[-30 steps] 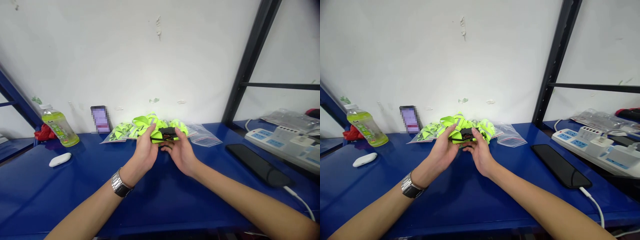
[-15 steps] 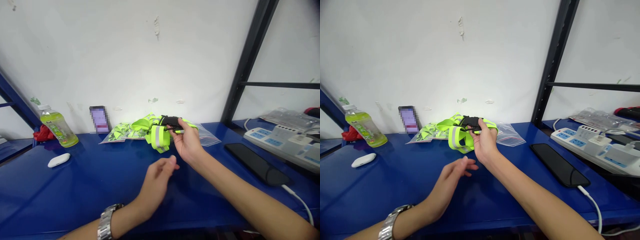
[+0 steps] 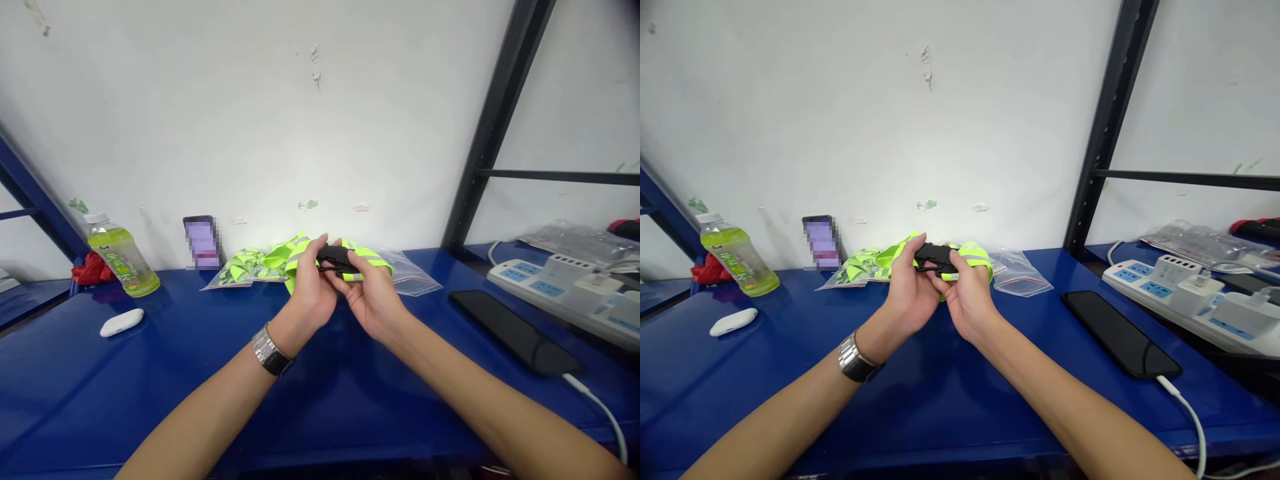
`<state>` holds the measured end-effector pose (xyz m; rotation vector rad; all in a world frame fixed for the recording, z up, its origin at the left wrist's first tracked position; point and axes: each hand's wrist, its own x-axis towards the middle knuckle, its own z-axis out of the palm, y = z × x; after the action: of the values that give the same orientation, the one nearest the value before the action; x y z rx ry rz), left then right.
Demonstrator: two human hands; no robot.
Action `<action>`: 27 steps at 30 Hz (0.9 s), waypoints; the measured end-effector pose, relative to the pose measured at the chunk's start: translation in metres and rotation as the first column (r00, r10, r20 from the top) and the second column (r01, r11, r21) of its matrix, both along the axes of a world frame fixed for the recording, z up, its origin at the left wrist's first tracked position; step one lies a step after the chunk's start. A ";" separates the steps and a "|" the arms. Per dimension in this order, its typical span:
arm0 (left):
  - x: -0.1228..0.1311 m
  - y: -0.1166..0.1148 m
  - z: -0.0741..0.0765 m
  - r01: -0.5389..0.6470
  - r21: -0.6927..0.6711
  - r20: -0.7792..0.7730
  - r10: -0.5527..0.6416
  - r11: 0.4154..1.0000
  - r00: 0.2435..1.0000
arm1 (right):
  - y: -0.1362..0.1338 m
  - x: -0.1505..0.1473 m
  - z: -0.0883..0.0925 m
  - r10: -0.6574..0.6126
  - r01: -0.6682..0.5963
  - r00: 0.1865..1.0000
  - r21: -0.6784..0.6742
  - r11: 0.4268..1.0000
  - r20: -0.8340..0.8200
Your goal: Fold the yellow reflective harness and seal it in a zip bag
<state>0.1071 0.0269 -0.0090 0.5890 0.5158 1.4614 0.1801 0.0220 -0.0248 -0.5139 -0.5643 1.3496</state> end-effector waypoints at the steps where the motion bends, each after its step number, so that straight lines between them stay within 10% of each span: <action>1: -0.003 0.003 0.002 0.014 -0.020 -0.005 -0.014 1.000 1.000 | -0.001 0.000 -0.001 0.016 -0.016 1.000 -0.014 1.000 0.009; 9: -0.025 0.019 0.011 -0.153 -0.175 -0.019 0.152 0.973 0.988 | -0.009 -0.011 -0.025 0.055 -0.091 0.969 0.140 0.986 0.242; 12: -0.032 0.022 0.017 -0.246 -0.151 -0.009 0.247 0.958 0.969 | -0.020 -0.018 -0.040 -0.148 -0.039 0.772 0.279 0.960 0.618; 15: -0.032 0.019 0.022 -0.310 -0.029 0.038 0.311 0.950 0.950 | -0.025 -0.027 -0.054 -0.144 -0.261 0.571 0.345 0.901 0.808; 21: -0.014 0.005 0.011 -0.196 0.066 -0.020 0.198 0.978 0.980 | -0.014 -0.040 -0.056 0.331 -0.480 0.847 0.331 0.813 0.415; 27: 0.002 -0.011 -0.005 -0.028 0.087 -0.002 0.029 0.996 1.000 | -0.009 -0.030 -0.019 0.191 -0.158 0.974 0.242 0.957 -0.122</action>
<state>0.1089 0.0163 -0.0139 0.6553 0.4660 1.5163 0.1502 0.0134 -0.0440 -0.1768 -0.6496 1.4530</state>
